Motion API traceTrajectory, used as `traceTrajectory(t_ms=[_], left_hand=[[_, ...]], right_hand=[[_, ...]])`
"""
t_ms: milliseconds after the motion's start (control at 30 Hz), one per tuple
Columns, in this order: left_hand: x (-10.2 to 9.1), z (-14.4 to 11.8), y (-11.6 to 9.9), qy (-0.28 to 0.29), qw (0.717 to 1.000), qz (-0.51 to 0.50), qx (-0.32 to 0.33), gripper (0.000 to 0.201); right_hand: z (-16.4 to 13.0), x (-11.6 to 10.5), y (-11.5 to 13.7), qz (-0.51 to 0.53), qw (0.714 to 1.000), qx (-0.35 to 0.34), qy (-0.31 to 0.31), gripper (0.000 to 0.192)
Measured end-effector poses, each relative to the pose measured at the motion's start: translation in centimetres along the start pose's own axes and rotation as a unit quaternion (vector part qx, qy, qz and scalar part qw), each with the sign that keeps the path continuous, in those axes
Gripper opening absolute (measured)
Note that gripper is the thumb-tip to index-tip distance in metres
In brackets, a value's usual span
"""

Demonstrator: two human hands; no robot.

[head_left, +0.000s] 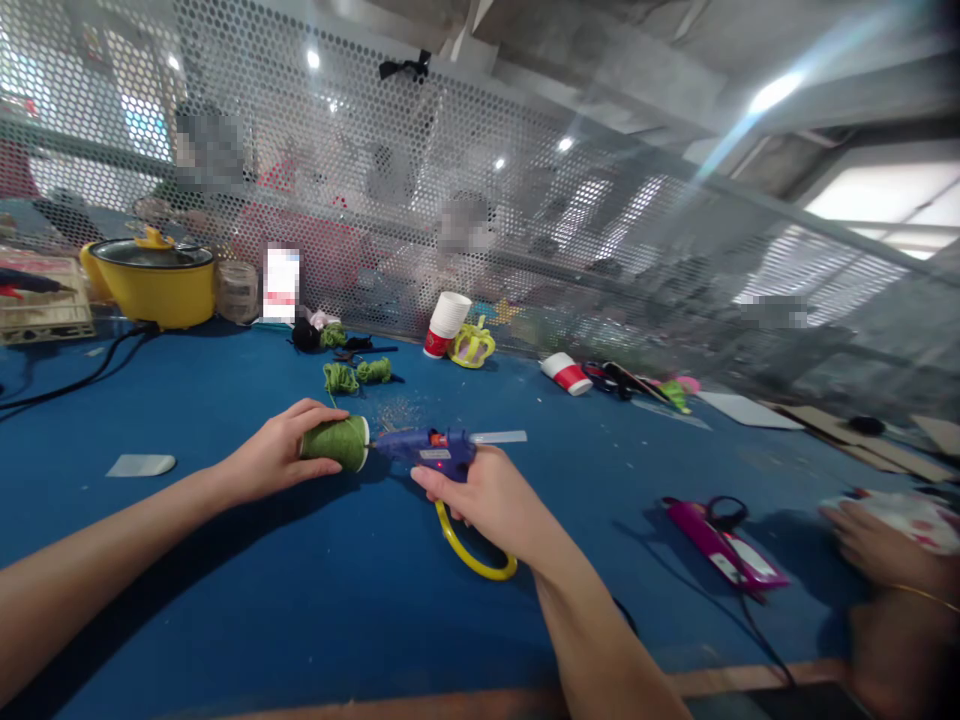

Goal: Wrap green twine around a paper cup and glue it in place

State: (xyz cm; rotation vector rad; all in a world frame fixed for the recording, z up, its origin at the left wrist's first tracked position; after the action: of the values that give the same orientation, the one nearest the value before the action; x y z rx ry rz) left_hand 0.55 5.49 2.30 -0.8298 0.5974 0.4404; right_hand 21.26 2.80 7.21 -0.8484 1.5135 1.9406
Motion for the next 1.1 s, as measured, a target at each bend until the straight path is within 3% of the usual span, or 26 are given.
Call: traceTrajectory(t_ms=[633,833,1100], left_hand=[[0.1,-0.3,-1.2,0.028,0.998,-0.015,0.053,0.042],[0.1,-0.2,-1.1,0.023,0.999,-0.015,0.046,0.042],[0.1,-0.1,-0.3,0.008,1.0,-0.018,0.014,0.043]], right_hand=[[1.3,0.3,-0.3,0.0,0.999,0.023,-0.03,0.028],[1.1,0.3,-0.2,0.009,0.999,0.035,-0.033,0.028],[0.6,-0.1,0.2,-0.036,0.999,-0.009,-0.04,0.027]])
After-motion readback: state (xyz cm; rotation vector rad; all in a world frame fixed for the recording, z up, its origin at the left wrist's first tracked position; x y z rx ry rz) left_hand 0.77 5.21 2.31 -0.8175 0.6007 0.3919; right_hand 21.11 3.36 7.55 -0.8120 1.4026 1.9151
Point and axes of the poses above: each hand's wrist, its own z-axis towards the middle knuckle, its own x-axis out of the palm, y = z × x, the point moved 5 cm from there along z, towards the middle knuckle, and after that the axes turned 12 degrees about -y, right-handed, at the moved point
